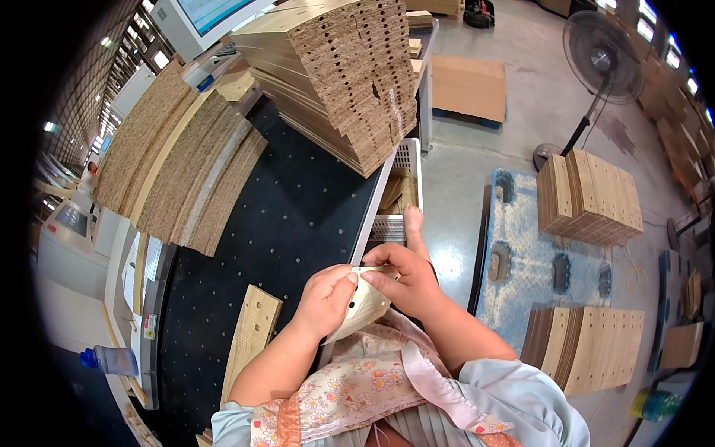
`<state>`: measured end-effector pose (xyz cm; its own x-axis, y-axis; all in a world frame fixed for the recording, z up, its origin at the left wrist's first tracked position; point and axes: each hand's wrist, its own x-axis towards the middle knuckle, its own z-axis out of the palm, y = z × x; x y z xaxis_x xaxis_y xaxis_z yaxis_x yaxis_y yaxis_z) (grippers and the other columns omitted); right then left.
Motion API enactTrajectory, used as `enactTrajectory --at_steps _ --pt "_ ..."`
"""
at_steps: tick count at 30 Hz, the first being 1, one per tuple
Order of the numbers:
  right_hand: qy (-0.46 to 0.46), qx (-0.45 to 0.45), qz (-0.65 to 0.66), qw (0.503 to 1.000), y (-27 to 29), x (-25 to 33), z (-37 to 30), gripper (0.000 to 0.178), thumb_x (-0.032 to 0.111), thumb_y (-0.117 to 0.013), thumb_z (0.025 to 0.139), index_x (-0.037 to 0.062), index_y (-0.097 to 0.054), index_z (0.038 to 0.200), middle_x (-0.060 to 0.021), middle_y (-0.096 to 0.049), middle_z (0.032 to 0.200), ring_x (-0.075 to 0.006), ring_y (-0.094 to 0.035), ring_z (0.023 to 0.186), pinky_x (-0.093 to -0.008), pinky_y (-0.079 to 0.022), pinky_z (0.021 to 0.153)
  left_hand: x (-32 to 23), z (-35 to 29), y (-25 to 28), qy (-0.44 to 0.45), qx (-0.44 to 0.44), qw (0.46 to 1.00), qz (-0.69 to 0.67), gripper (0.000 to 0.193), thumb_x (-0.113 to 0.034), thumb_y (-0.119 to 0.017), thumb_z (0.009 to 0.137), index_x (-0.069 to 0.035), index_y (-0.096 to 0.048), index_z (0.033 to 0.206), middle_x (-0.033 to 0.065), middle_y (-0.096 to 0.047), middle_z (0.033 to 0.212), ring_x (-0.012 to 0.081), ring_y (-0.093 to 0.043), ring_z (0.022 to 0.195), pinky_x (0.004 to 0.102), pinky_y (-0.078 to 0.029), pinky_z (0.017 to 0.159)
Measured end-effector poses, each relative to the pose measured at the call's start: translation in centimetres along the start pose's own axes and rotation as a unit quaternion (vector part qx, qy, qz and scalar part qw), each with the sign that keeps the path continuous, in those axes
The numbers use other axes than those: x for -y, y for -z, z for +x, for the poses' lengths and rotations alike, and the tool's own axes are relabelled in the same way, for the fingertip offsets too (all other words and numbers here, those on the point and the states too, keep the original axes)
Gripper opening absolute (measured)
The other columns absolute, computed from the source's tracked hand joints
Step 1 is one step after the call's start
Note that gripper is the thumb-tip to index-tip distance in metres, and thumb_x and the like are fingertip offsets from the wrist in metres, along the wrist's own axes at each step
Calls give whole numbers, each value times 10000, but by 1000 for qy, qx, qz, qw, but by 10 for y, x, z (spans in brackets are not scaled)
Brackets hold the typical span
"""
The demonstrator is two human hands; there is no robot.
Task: The person cleans a workbench surface with a compressed air nozzle, then picks up a perforated wooden board and inserts small white plastic fasteners into its holes one by one. The person repeatedly picks fasteners from a yellow pouch and places them into the board, stacking the finished boards on a nearby pile.
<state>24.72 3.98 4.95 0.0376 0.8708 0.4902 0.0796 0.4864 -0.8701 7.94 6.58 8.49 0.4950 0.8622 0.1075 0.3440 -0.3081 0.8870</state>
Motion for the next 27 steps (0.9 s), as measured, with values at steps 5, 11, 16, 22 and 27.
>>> enactTrajectory --at_steps 5,11,16,22,27 --pt "-124 32 149 981 3 -2 -4 148 31 -652 847 23 -534 935 -36 -559 848 -81 -547 791 -243 -466 685 2 -4 -2 42 -46 986 -155 27 -31 -600 871 -26 -575 867 -37 -512 752 27 -465 697 189 -388 620" --pt "1 2 32 999 2 8 0 168 4 -678 786 27 -529 860 -56 -556 824 -149 -560 761 -269 -465 670 -5 -6 1 52 -40 958 -278 19 -18 -587 884 -4 -596 893 -12 -577 816 31 -503 712 183 -414 643" --pt "171 -55 -160 971 1 17 8 167 -12 -705 689 20 -604 818 -83 -556 819 -253 -544 758 -332 -459 661 -11 -8 0 57 -64 961 -262 40 -22 -577 876 7 -604 876 32 -600 832 83 -539 730 220 -441 682" --pt "152 -45 -150 976 2 21 7 153 20 -714 688 23 -646 825 -79 -556 809 -243 -532 748 -339 -450 649 -17 -7 6 -37 -68 993 -85 32 -21 -595 865 5 -614 866 44 -580 791 109 -542 705 231 -434 645" --pt "131 -24 -144 981 5 24 8 132 33 -707 693 29 -649 812 -78 -555 785 -247 -531 744 -339 -445 652 -27 -5 5 -116 -71 989 65 28 3 -602 830 3 -609 858 89 -576 771 184 -555 673 262 -441 611"
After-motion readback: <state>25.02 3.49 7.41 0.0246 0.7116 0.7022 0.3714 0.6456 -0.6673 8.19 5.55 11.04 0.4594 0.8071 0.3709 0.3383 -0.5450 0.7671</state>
